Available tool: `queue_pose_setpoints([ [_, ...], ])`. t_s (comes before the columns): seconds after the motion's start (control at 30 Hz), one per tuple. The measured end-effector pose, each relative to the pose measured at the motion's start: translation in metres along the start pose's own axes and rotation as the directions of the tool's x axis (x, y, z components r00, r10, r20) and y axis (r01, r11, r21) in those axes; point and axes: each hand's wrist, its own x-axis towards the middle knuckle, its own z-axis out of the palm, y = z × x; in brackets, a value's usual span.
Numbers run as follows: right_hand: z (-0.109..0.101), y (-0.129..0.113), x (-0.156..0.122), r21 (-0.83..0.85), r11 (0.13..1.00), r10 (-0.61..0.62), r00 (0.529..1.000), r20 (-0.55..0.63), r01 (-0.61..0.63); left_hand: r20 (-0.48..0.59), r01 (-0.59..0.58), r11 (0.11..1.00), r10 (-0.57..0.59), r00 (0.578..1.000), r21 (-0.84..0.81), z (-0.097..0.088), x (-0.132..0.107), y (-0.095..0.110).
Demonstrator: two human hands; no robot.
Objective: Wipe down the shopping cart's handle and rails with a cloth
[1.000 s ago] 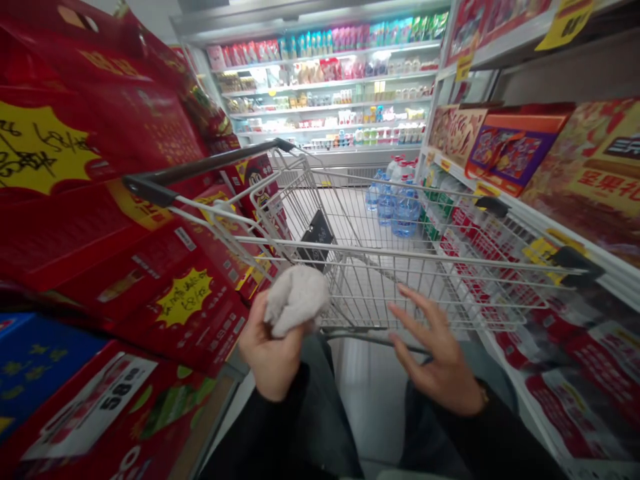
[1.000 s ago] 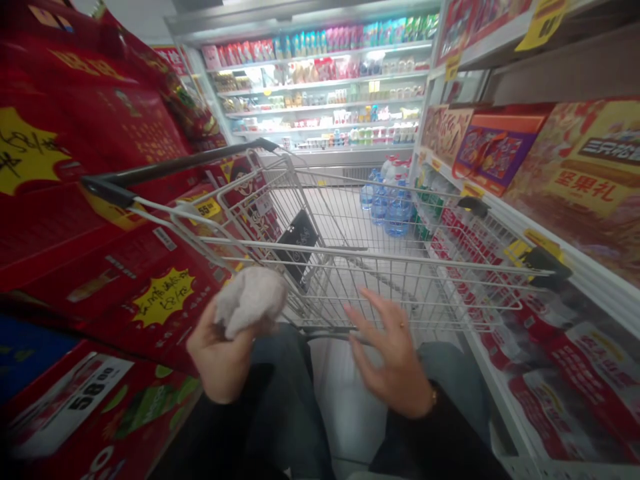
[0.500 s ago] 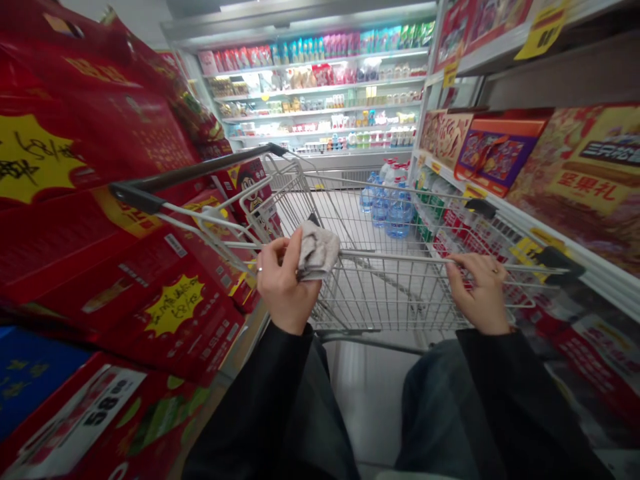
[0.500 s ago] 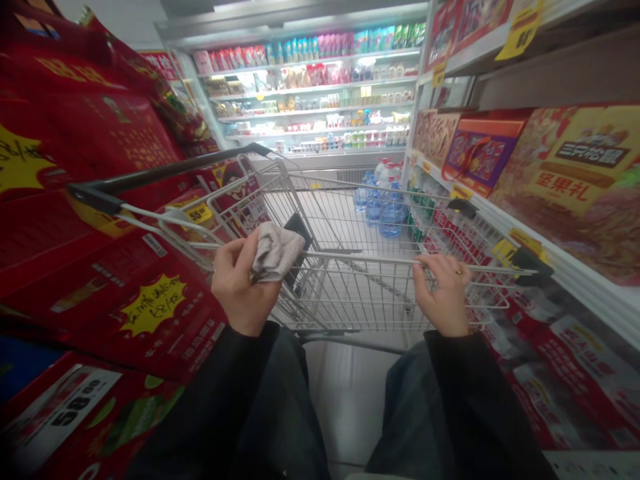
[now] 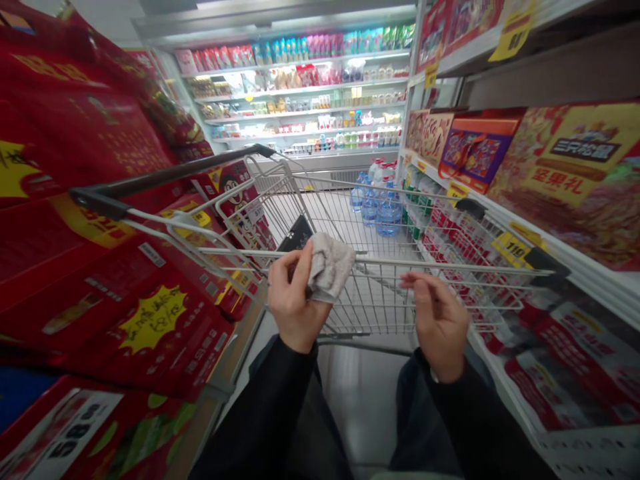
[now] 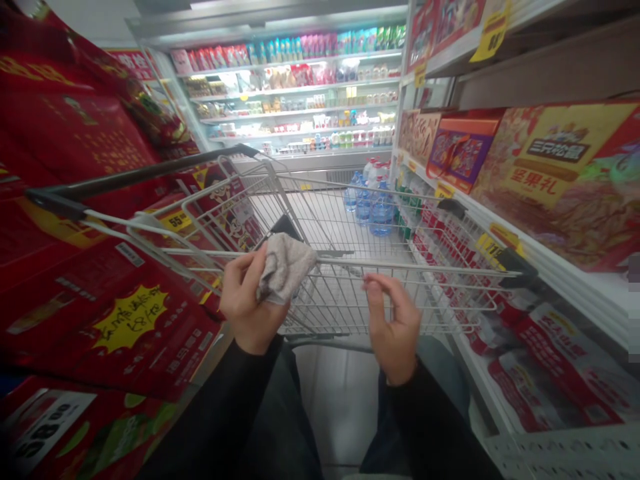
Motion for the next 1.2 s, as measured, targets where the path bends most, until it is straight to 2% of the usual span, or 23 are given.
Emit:
queue_pose_setpoints([
  [0.03,0.011,-0.009,-0.008,0.139,0.973,0.168,0.977,0.13,-0.186,0.013,-0.005,1.0,0.005,1.0,-0.023,0.002,-0.004,0.007],
  [0.07,0.022,-0.018,-0.013,0.251,0.909,0.255,0.919,0.3,-0.334,0.029,-0.014,0.999,0.015,0.999,-0.045,0.003,-0.008,0.014],
  [0.13,0.039,-0.033,-0.018,0.373,0.789,0.302,0.837,0.457,-0.488,0.048,-0.029,0.997,0.032,0.998,-0.078,0.003,-0.017,0.026],
  [0.2,0.05,-0.045,-0.017,0.396,0.764,0.323,0.834,0.448,-0.509,0.039,-0.004,0.995,0.008,0.999,-0.096,0.002,-0.025,0.037],
  [0.3,0.057,-0.057,-0.011,0.341,0.811,0.332,0.854,0.401,-0.475,0.057,0.062,0.993,-0.056,0.997,-0.097,-0.002,-0.032,0.047],
  [0.37,0.06,-0.06,-0.009,0.325,0.824,0.29,0.838,0.462,-0.464,0.087,0.059,0.993,-0.051,0.995,-0.097,-0.006,-0.036,0.051],
  [0.43,0.062,-0.06,-0.01,0.311,0.832,0.244,0.807,0.538,-0.459,0.076,0.027,0.996,-0.02,0.997,-0.088,-0.009,-0.039,0.052],
  [0.5,0.066,-0.059,-0.013,0.295,0.844,0.222,0.794,0.566,-0.447,0.058,0.001,0.998,0.002,0.998,-0.056,-0.012,-0.041,0.053],
  [0.53,0.069,-0.059,-0.014,0.293,0.851,0.221,0.803,0.553,-0.436,0.064,-0.005,0.999,0.008,0.998,-0.033,-0.014,-0.042,0.054],
  [0.6,0.075,-0.06,-0.015,0.306,0.86,0.241,0.854,0.462,-0.408,0.106,-0.037,0.999,0.037,0.994,0.002,-0.017,-0.042,0.054],
  [0.7,0.08,-0.061,-0.008,0.28,0.903,0.232,0.919,0.32,-0.326,0.223,-0.1,0.991,0.118,0.968,-0.092,-0.026,-0.036,0.046],
  [0.77,0.079,-0.059,0.001,0.215,0.949,0.161,0.943,0.292,-0.228,0.265,-0.079,0.976,0.133,0.955,-0.203,-0.033,-0.027,0.03],
  [0.8,0.078,-0.057,0.006,0.178,0.97,0.109,0.954,0.28,-0.163,0.251,-0.055,0.973,0.112,0.961,-0.222,-0.036,-0.021,0.018],
  [0.83,0.076,-0.056,0.012,0.139,0.986,0.05,0.965,0.258,-0.088,0.204,-0.039,0.983,0.077,0.976,-0.182,-0.038,-0.015,0.005],
  [0.9,0.074,-0.054,0.024,0.032,0.996,-0.084,0.967,0.241,0.078,0.128,-0.037,0.999,0.034,0.991,0.016,-0.039,-0.002,-0.023],
  [0.97,0.077,-0.058,0.035,-0.109,0.964,-0.203,0.934,0.293,0.244,0.162,-0.024,0.98,-0.008,0.987,0.195,-0.038,0.007,-0.047],
  [1.03,0.086,-0.065,0.044,-0.248,0.896,-0.278,0.901,0.332,0.368,0.213,-0.009,0.975,-0.04,0.976,0.224,-0.034,0.011,-0.062],
  [1.13,0.111,-0.078,0.05,-0.385,0.777,-0.351,0.85,0.393,0.499,0.223,-0.001,0.975,-0.049,0.973,0.222,-0.029,0.009,-0.069],
  [1.2,0.13,-0.086,0.047,-0.43,0.685,-0.357,0.786,0.505,0.588,0.192,0.007,0.97,-0.055,0.98,0.241,-0.026,0.004,-0.069],
])
